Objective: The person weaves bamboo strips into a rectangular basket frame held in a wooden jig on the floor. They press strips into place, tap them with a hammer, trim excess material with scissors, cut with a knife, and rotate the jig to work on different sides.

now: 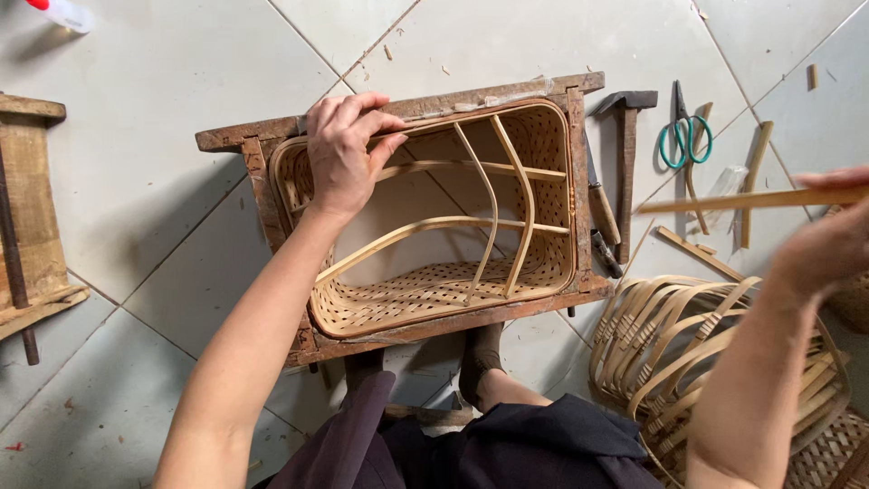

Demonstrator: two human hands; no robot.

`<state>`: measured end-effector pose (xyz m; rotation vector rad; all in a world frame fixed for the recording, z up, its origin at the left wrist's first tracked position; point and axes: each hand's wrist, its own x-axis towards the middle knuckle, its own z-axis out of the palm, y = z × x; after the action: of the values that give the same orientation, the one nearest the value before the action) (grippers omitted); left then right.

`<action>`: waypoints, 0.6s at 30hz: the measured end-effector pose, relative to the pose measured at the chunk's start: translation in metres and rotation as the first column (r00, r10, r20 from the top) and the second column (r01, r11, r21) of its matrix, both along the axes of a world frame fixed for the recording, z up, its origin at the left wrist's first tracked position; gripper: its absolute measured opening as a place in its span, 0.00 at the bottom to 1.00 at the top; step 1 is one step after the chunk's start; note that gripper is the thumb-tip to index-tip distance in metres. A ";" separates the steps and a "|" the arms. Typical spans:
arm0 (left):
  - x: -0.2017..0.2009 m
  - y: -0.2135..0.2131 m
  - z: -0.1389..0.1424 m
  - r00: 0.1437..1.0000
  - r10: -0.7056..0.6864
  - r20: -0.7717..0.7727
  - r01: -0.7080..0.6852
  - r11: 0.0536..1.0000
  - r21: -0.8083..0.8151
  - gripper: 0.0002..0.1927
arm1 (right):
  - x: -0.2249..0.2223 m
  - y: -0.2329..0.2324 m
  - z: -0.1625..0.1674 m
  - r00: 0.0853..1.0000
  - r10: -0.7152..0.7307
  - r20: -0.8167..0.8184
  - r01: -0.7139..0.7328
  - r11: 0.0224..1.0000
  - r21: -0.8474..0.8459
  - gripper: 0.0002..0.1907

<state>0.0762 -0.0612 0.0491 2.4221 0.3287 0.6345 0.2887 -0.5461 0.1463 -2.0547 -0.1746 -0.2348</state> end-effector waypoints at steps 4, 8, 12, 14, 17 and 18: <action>-0.002 0.000 0.000 1.000 0.005 0.017 -0.005 1.000 -0.007 0.07 | -0.064 0.167 -0.007 0.937 0.341 -0.077 -0.305 0.904 0.300 0.10; -0.004 0.000 0.000 1.000 0.001 0.028 -0.001 1.000 0.011 0.07 | -0.123 0.289 -0.033 0.769 0.476 -0.426 -0.356 0.873 0.334 0.10; -0.004 0.002 0.000 0.999 0.000 0.034 -0.001 1.000 0.028 0.08 | -0.144 0.319 -0.046 0.779 0.480 -0.404 -0.435 0.877 0.204 0.11; -0.004 0.002 0.000 0.999 -0.002 0.034 0.001 1.000 0.024 0.08 | -0.147 0.317 -0.052 0.794 0.473 -0.380 -0.455 0.879 0.144 0.11; -0.005 0.003 -0.001 0.999 -0.007 0.032 0.006 1.000 0.008 0.08 | -0.148 0.311 -0.065 0.797 0.467 -0.383 -0.489 0.871 0.044 0.12; -0.005 0.004 -0.001 0.999 -0.012 0.032 0.012 1.000 0.003 0.08 | -0.147 0.309 -0.070 0.786 0.451 -0.423 -0.496 0.869 0.004 0.11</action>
<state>0.0714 -0.0574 0.0483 2.4124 0.2999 0.6682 0.1419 -0.2367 0.0763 -2.0403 -0.4420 0.5343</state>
